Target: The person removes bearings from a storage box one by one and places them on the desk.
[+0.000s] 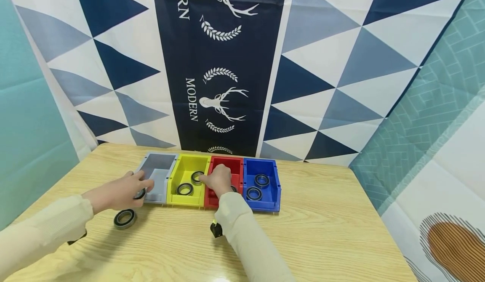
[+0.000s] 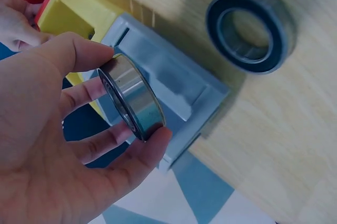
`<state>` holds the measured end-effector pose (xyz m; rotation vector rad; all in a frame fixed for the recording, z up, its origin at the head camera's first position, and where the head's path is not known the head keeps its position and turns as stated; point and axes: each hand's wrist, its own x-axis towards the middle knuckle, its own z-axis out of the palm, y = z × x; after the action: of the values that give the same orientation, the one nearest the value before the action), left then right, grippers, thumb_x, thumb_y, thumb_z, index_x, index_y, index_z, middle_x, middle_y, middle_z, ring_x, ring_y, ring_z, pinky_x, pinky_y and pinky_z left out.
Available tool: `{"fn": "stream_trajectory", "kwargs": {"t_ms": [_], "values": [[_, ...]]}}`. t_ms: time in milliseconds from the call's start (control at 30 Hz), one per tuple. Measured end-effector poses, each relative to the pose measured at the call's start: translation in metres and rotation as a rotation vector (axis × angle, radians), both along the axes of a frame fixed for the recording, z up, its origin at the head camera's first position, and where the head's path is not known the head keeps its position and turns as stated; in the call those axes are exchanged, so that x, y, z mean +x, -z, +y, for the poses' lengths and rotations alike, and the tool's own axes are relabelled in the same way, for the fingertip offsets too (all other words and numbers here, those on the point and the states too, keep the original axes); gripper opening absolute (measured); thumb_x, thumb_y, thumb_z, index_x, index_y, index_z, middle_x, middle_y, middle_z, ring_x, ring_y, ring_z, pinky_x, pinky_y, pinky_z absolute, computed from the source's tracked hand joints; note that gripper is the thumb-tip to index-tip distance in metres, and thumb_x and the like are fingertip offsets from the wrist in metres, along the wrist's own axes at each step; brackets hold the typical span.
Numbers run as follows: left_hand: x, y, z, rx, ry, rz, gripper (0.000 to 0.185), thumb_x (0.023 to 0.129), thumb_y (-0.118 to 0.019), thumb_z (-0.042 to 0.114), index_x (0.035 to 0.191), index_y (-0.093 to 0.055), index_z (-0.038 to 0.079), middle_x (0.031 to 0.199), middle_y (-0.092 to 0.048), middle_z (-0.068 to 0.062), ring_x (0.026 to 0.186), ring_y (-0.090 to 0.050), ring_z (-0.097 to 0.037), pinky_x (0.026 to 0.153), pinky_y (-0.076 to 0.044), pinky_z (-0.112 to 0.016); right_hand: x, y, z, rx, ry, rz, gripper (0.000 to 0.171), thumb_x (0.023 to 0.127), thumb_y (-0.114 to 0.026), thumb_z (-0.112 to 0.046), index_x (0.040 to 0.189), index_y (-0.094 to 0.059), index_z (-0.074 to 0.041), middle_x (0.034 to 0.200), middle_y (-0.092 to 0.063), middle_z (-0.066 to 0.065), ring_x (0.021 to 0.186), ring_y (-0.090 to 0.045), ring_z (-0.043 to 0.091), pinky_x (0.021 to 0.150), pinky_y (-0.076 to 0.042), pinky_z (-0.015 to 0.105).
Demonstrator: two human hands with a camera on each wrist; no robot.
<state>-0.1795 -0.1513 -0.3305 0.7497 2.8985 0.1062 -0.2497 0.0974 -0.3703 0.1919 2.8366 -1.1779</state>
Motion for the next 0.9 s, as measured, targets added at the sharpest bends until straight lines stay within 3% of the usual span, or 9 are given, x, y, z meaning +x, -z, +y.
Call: {"fn": "stream_trajectory", "kwargs": {"t_ms": [267,567,900], "values": [[0.023,0.010,-0.018,0.052,0.064,-0.015,0.022,0.083,-0.070,0.015,0.092,-0.050,0.019,0.087,-0.042,-0.003,0.073,-0.037,-0.020,0.064,-0.035,-0.033,-0.001,0.000,-0.003,-0.012,-0.008,-0.009,0.032,0.078,-0.077,-0.031,0.062,-0.058,-0.010,0.048,-0.046,-0.001,0.048,-0.055,0.015,0.046,-0.042,0.019],[0.034,0.020,-0.027,0.097,0.081,-0.080,0.032,0.077,-0.076,0.011,0.085,-0.047,0.021,0.087,-0.041,-0.001,0.076,-0.040,-0.020,0.061,-0.036,-0.027,-0.001,-0.003,0.003,0.003,-0.011,-0.019,0.028,0.079,-0.076,-0.030,0.070,-0.066,-0.006,0.049,-0.048,-0.001,0.047,-0.053,0.015,0.047,-0.042,0.019],[0.051,0.043,-0.031,0.111,0.112,-0.161,0.031,0.074,-0.076,0.011,0.087,-0.049,0.021,0.092,-0.043,0.002,0.078,-0.038,-0.019,0.060,-0.036,-0.024,0.000,-0.002,0.002,0.006,-0.004,-0.025,0.028,0.079,-0.077,-0.031,0.079,-0.068,-0.005,0.055,-0.053,0.001,0.052,-0.055,0.015,0.050,-0.044,0.020]]}}
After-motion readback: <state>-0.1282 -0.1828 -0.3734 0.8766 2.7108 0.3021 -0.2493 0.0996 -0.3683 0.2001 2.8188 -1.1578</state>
